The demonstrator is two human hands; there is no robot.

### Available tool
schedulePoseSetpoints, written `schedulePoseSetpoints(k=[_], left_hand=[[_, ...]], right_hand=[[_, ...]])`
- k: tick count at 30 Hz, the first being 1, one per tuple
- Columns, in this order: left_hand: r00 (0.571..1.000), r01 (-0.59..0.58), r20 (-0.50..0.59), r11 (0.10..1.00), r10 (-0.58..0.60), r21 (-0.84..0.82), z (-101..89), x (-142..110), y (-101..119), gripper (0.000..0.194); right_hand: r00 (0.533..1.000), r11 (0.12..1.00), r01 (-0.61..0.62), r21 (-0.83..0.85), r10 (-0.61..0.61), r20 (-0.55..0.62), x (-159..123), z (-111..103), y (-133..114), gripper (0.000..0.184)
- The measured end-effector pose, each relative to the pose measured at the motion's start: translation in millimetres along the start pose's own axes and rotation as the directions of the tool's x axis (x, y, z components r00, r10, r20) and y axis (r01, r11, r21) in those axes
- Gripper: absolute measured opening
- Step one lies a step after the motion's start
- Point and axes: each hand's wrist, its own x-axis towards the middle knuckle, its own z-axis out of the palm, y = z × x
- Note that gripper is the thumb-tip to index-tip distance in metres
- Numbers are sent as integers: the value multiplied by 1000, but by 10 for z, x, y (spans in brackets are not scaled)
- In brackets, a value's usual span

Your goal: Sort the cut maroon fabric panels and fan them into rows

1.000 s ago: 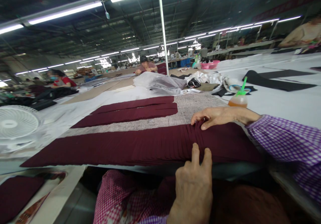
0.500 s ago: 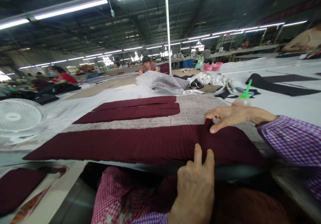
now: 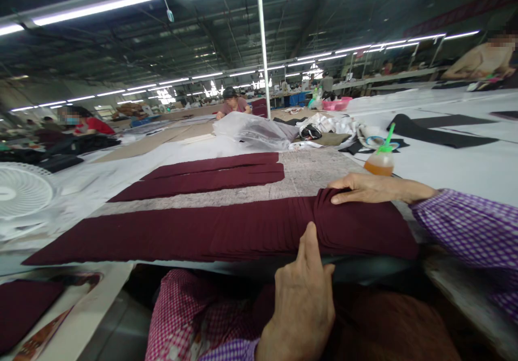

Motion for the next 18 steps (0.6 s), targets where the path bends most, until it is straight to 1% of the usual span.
schedulePoseSetpoints(k=[2, 4, 8, 11, 14, 18], left_hand=[[1000, 20, 11, 995, -20, -96, -14, 0, -47, 60], [1000, 11, 14, 989, -10, -149, -10, 4, -90, 58], [999, -9, -52, 986, 1, -164, 30, 2, -128, 56], [999, -21, -49, 991, 14, -135, 31, -1, -123, 57], [997, -67, -34, 995, 64, -77, 7, 7, -110, 57], [994, -104, -8, 987, 106, 122, 8, 16, -80, 55]], right_hand=[[1000, 1000, 5, 19, -5, 9, 12, 17, 10, 49], [1000, 999, 8, 42, -9, 16, 20, 15, -8, 47], [999, 998, 21, 65, -23, 28, 39, -5, -46, 45], [998, 997, 30, 67, -34, 46, 56, -14, -41, 45], [998, 998, 34, 55, -37, 56, 67, -14, -29, 45], [998, 999, 29, 21, -30, 46, 75, -10, -35, 43]])
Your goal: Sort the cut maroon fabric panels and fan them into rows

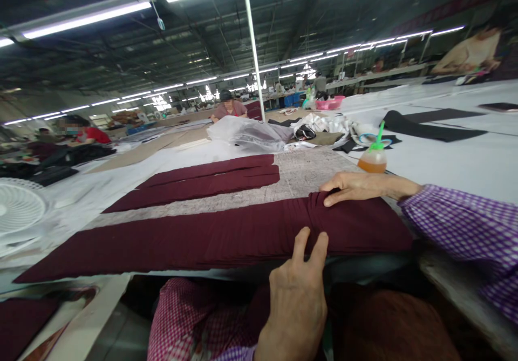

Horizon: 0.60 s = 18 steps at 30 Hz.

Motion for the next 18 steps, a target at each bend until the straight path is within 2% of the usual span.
schedulePoseSetpoints(k=[4, 10, 18], left_hand=[[1000, -1, -25, 994, 4, 110, 33, -2, 35, 54], [998, -60, 18, 997, 59, 56, 57, -1, 40, 59], [996, -68, 54, 996, 65, 49, 63, -3, 28, 58]], right_hand=[[999, 999, -15, -43, 13, -47, 1, -13, 0, 41], [997, 999, 1, -44, -4, -76, -13, -44, 35, 37], [988, 998, 8, -55, -16, -151, 13, -47, 118, 38]])
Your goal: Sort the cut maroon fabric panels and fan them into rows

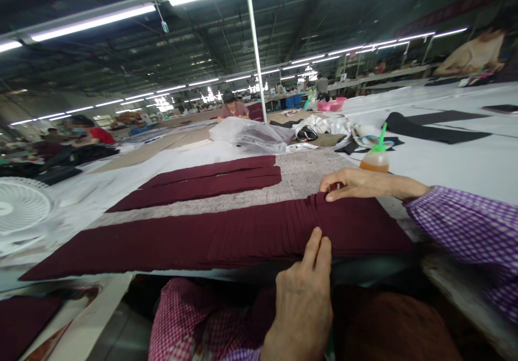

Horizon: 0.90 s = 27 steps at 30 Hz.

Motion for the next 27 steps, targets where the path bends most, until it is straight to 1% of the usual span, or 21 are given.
schedulePoseSetpoints(k=[6, 17, 23, 27], left_hand=[[1000, -1, 13, 1000, 1, 8, -5, 12, 3, 57], [1000, -5, -19, 1000, 5, -13, 0, -5, -1, 55], [1000, -4, -22, 1000, 4, -20, -2, 2, -3, 54], [999, -6, -32, 1000, 6, -13, 1, 8, 6, 53]], right_hand=[[999, 1000, 26, 3, -26, -43, 41, 12, 20, 39], [995, 1000, 20, -13, -21, -96, 63, 22, 26, 35], [996, 1000, -4, 3, 4, -91, 45, 32, -19, 32], [999, 999, 22, 23, -21, -42, 40, 64, -109, 43]])
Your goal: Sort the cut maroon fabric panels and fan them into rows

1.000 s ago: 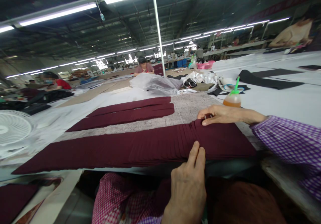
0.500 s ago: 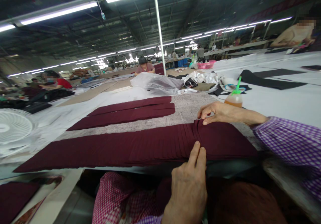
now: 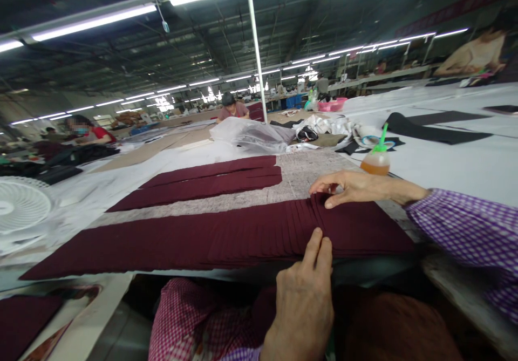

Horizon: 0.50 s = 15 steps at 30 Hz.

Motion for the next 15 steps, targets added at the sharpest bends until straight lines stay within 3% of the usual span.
schedulePoseSetpoints(k=[10, 15], left_hand=[[1000, -15, -27, 1000, 15, 28, 27, 8, -4, 51], [1000, -14, 4, 999, 13, 40, 6, 14, -8, 53]], right_hand=[[997, 996, 62, -56, -64, -32, 17, 25, 97, 40], [997, 994, 76, -80, -74, 22, 23, 17, 110, 34]])
